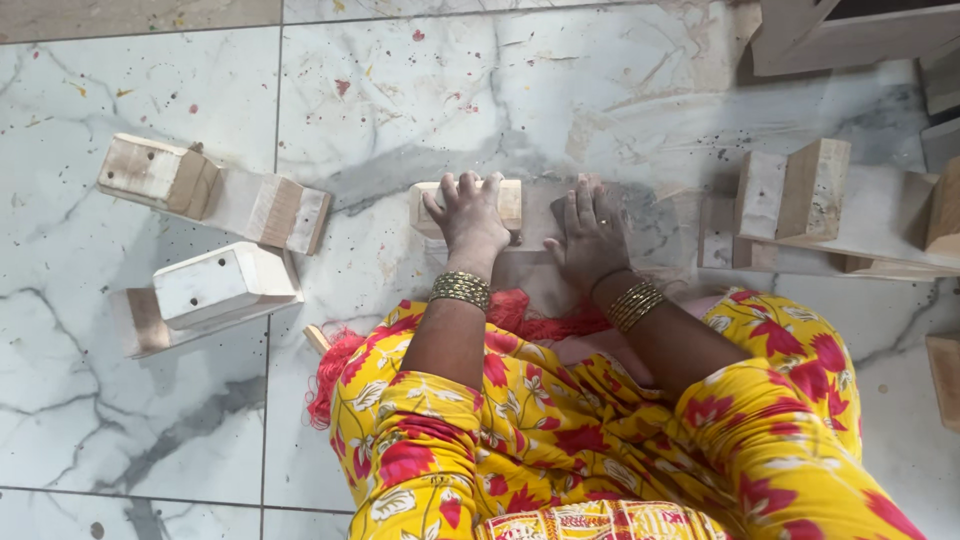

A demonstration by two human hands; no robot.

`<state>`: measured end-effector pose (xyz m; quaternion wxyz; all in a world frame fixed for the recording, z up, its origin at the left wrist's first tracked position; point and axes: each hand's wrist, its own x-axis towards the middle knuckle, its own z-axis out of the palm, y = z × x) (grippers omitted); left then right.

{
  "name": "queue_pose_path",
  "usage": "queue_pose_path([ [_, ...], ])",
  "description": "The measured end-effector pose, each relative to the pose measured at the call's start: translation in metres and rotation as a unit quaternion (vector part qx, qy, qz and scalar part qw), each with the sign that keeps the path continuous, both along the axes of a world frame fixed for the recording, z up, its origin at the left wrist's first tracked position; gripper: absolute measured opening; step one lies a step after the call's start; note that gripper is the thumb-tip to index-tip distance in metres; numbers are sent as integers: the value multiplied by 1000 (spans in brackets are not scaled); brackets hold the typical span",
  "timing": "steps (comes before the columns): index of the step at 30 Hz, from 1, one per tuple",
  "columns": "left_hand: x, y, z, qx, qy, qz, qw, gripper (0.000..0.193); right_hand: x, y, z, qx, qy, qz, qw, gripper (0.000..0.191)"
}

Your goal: The person sits on the floor and works on small wooden box parts, rubbing and sanding the surfaces of the pieces by hand and fitting pieces together. They open a red-lined wooden box, handle several wooden components one at a time, and place worked pieces aside on the floor.

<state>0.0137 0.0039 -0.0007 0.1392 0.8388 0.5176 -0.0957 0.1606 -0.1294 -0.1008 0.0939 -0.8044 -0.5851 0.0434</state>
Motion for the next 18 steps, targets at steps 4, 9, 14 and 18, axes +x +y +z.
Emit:
queue_pose_path([
  [4,0,1,6,-9,-6,-4,1000,86,17,24,-1,12,-45,-20,999,78],
  [9,3,-4,14,17,1,9,1000,85,28,43,11,46,26,-43,998,85],
  [14,4,-5,4,-1,7,19,1000,86,8,16,10,-36,-9,-36,999,90],
  [18,3,-4,0,31,-5,9,999,75,34,43,11,21,25,-15,999,84],
])
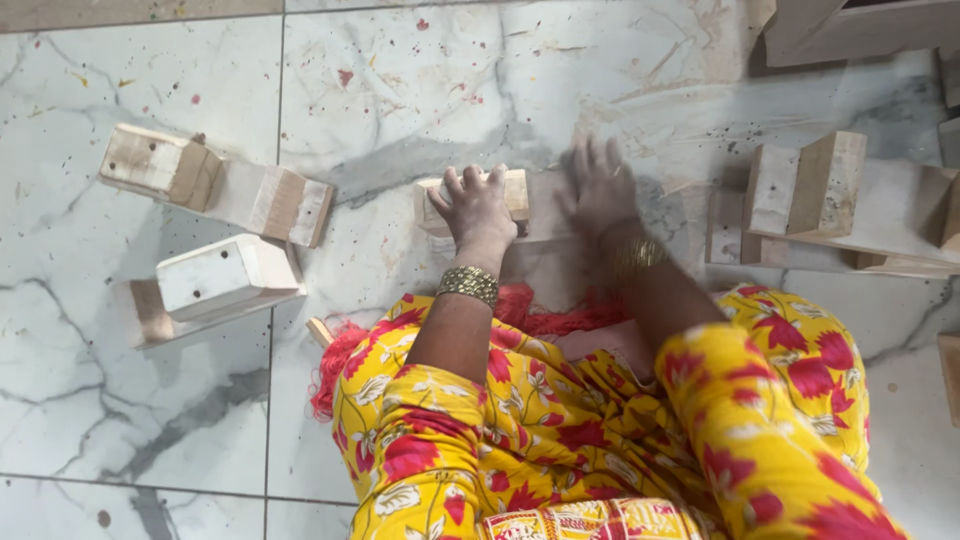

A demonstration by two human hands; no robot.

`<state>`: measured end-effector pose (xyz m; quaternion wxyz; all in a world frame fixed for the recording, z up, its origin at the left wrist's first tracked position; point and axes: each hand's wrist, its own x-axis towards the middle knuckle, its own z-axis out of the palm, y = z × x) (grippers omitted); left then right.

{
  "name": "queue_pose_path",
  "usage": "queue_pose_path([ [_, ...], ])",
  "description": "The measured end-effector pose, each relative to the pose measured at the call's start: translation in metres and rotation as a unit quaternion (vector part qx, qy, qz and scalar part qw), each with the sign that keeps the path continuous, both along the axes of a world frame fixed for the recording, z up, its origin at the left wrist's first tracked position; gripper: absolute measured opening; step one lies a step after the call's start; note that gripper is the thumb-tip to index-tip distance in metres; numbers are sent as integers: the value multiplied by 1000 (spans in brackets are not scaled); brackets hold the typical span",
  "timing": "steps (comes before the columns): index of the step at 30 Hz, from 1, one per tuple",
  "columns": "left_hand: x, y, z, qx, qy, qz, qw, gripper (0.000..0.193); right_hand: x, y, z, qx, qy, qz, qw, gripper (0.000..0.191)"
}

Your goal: The person sits on the floor and works on small wooden box parts, rubbing and sanding the surfaces of the pieces by hand and fitting pieces together. They open a red-lined wooden box, handle several wooden components one at a time, and place worked pieces aside on the floor.

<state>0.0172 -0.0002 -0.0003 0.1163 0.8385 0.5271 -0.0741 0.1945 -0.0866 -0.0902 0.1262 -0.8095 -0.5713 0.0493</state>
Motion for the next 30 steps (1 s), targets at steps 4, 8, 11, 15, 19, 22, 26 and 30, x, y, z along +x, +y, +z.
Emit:
queue_pose_path([
  [4,1,-1,1,-13,-3,6,1000,79,11,15,-1,40,21,-32,998,80],
  [8,1,-1,-6,-14,7,4,1000,79,-11,-11,-8,2,-79,21,997,74],
  [11,0,-1,-11,8,9,-5,1000,73,-9,-12,-8,-14,-87,38,995,72],
  [15,0,-2,-4,-4,-3,-6,1000,80,20,21,6,32,134,-89,987,76],
  [19,4,-1,5,-29,0,10,1000,88,15,19,10,19,94,-70,993,74],
  [22,2,-3,0,-25,6,7,1000,84,-10,-8,8,-10,15,-33,999,71],
  [26,-1,-3,-12,38,-17,-12,999,69,-11,-8,8,-36,47,-51,997,73],
  [30,0,-3,-9,-3,-5,-10,1000,76,17,26,13,8,151,-126,980,75],
])
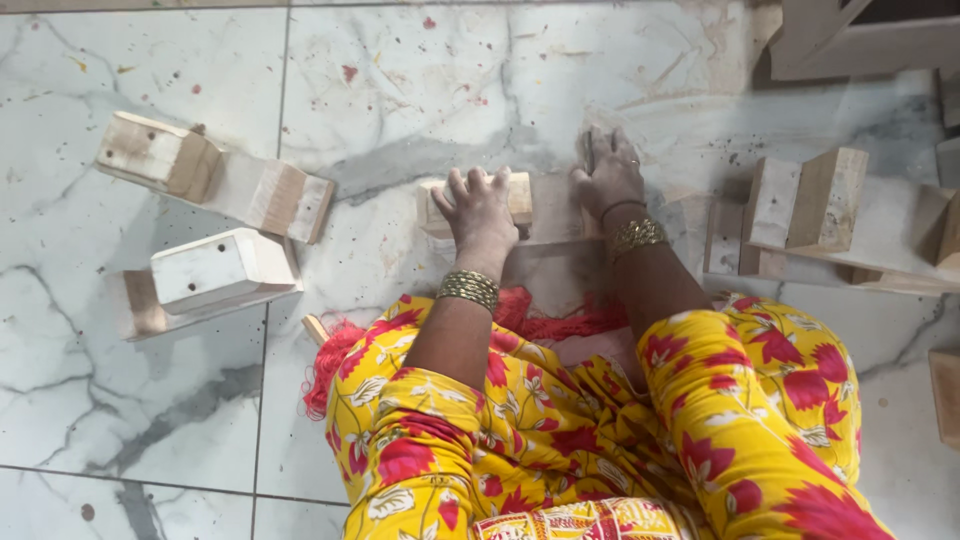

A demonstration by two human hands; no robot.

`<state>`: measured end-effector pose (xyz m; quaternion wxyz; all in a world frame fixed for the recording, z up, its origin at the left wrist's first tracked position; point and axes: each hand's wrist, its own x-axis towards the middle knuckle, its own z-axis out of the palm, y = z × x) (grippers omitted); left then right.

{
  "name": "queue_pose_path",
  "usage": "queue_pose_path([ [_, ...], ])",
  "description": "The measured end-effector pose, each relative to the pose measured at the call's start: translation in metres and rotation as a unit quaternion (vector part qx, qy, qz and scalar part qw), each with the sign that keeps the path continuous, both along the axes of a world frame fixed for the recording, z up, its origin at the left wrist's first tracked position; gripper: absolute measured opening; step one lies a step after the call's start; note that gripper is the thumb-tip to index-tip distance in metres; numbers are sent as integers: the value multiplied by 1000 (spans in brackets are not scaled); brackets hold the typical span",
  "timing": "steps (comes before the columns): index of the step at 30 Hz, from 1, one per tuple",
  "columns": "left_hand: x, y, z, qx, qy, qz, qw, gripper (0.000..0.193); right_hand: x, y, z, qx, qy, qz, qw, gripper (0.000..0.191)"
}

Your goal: The person sits on the floor and works on small wooden box parts, rubbing and sanding the surfaces of the pieces by hand and fitting pieces together. They open a red-lined wooden box, handle several wooden components one at a time, and place worked pieces aside on the floor.

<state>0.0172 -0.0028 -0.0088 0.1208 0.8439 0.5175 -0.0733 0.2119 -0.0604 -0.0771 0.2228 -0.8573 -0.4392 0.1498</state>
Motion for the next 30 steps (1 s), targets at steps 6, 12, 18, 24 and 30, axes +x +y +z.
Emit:
queue_pose_path([
  [6,6,-5,11,-20,6,26,999,86,-11,-24,8,-27,-135,116,984,66],
  [12,8,-1,-1,13,-10,27,1000,86,-53,-106,40,-204,-141,247,937,74],
  [18,2,0,-1,22,-21,3,1000,86,1,-111,46,1,93,78,993,36],
  [24,3,3,6,-19,-5,8,1000,95,31,-62,15,-94,-208,142,963,58],
  [30,1,-2,-3,48,-22,13,999,86,15,-65,6,-243,-131,197,941,84],
])
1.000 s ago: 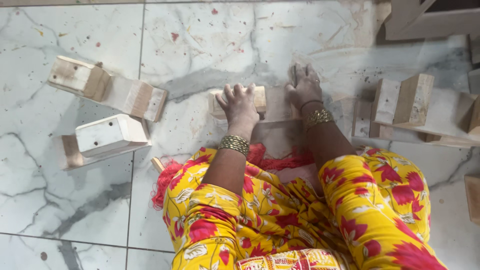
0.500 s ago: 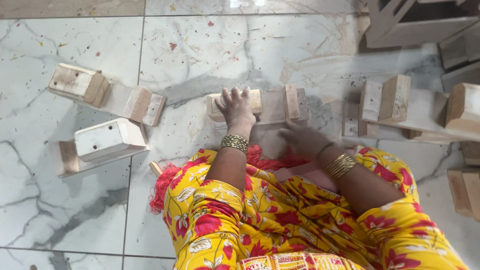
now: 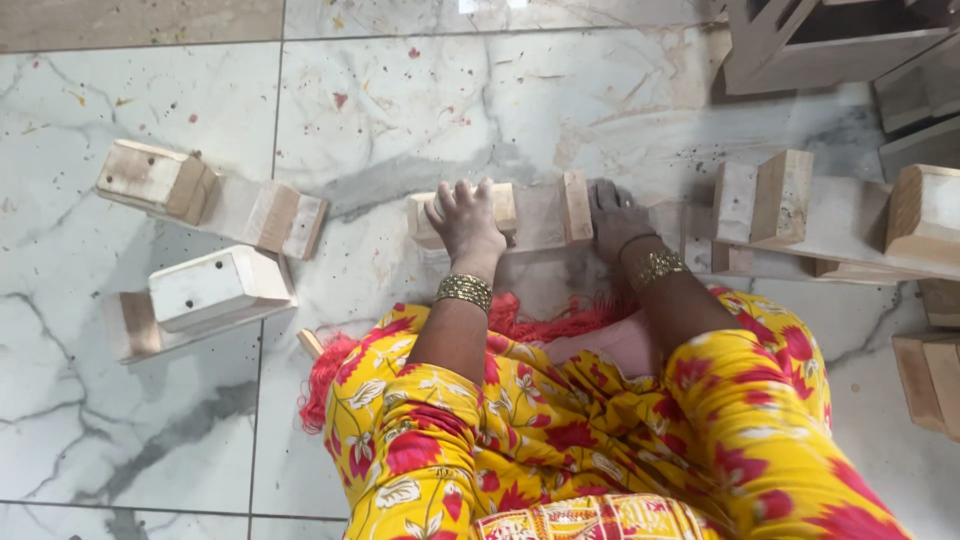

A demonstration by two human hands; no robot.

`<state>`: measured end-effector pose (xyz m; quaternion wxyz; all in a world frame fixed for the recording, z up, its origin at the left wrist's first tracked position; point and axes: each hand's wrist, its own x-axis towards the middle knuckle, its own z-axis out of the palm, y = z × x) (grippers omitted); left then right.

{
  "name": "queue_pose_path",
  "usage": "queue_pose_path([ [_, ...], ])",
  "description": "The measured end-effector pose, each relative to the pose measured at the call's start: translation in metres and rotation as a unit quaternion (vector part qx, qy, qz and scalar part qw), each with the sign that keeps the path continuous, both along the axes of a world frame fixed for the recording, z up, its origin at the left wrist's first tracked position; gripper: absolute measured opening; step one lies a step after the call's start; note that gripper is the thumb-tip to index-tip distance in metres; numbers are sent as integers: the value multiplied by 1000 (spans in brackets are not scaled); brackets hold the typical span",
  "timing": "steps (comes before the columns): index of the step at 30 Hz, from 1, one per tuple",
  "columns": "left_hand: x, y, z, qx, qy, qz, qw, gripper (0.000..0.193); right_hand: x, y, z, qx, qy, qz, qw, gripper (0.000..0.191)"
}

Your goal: The person sits on the floor and works on small wooden box parts, rubbing and sanding the surfaces of the pieces by hand and fitting pieces together. They open a red-lined wooden box, handle several wooden components one at a time, and place worked pieces aside on the floor.

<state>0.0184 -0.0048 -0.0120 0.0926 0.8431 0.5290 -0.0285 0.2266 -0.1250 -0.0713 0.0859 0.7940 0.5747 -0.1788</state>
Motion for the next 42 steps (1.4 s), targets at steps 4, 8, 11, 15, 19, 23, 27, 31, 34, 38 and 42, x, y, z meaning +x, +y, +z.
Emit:
queue_pose_path([
  [4,2,3,-5,-39,11,20,999,90,-14,-28,-4,-120,-37,40,991,79],
  [8,0,5,-5,-8,9,-5,1000,87,-28,-51,7,-103,47,95,989,64],
  [11,-5,12,3,12,27,-19,999,92,-22,-55,25,-169,106,-2,980,58],
  [15,-34,32,22,-129,39,113,984,107,0,-43,35,-78,23,-56,995,54],
  [19,-39,40,25,-166,0,142,976,101,1,-19,16,96,15,-37,995,75],
  [23,-33,39,13,-126,13,137,983,85,-11,-1,-3,-79,58,-142,985,102],
  [27,-36,45,16,-119,27,85,989,89,-4,3,0,-55,88,-141,985,90],
  [31,-39,44,35,-155,32,53,986,91,18,-2,14,-26,90,-194,977,76],
  [34,-41,45,45,-247,41,63,966,89,29,-8,24,68,67,-177,979,70],
  [38,-46,49,39,-249,1,85,965,89,25,-13,30,67,51,-168,982,73],
  [42,-51,56,16,-232,-93,107,962,89,-7,-8,21,177,14,-192,965,82],
])
